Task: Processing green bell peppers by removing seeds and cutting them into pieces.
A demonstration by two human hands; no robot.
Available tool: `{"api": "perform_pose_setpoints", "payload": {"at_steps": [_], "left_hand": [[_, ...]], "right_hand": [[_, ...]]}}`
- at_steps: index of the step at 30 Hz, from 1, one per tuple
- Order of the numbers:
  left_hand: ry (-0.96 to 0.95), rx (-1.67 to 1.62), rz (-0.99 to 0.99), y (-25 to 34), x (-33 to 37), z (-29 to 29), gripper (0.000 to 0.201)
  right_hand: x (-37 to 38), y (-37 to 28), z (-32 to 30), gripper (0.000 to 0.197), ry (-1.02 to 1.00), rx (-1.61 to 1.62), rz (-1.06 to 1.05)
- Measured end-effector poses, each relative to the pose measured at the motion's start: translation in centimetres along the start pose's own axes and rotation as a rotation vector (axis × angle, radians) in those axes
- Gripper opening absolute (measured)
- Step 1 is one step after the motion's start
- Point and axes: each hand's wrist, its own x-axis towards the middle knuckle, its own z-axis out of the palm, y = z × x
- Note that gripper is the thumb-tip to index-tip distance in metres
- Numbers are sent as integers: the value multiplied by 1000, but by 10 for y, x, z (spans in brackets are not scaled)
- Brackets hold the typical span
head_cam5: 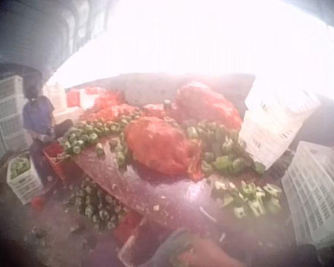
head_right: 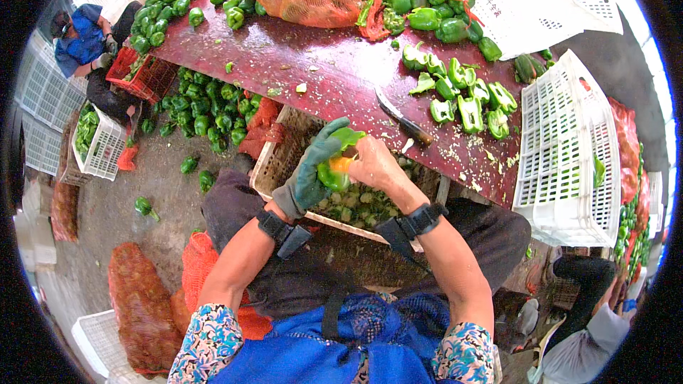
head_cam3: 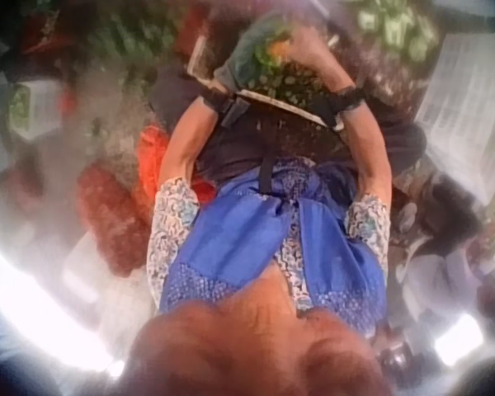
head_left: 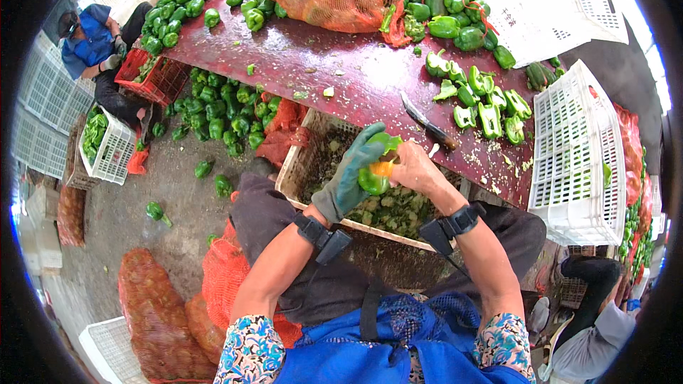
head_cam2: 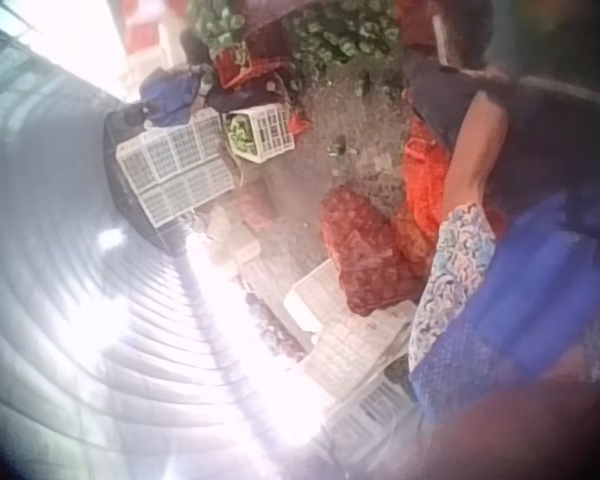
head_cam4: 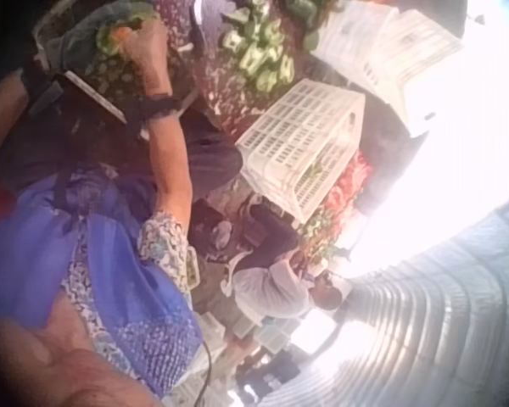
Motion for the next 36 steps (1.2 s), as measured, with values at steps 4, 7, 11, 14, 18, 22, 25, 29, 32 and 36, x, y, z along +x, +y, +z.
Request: {"api": "perform_pose_setpoints", "payload": {"at_steps": [4, 7, 11, 14, 18, 22, 25, 29, 32, 36], "left_hand": [[19, 179, 30, -8, 7, -12, 62], [10, 298, 26, -3, 7, -9, 63], [-60, 229, 35, 3, 7, -7, 62], [-38, 168, 52, -4, 12, -15, 61], [-11, -72, 94, -14, 12, -16, 61], [21, -65, 186, -24, 14, -25, 60], [17, -327, 150, -13, 10, -16, 58], [43, -391, 62, 1, 7, -3, 55], [-2, -391, 44, -3, 11, -6, 53], [-30, -310, 49, -7, 4, 4, 60]], "right_hand": [[3, 3, 9, 16, -90, 425, 229], [7, 16, 4, 18, -172, 449, 370], [-1, 34, 20, 20, -75, 891, 396], [6, 24, 16, 14, -108, 644, 302], [14, 40, 38, 16, 216, -13, -150], [5, 29, 50, 26, 584, -257, -218], [-12, 21, 32, 18, 753, 20, -157], [-30, 36, 13, 23, 776, -475, -98], [-28, 29, 13, 29, 608, -118, -189], [-15, 20, 23, 30, 468, -172, -76]]}}
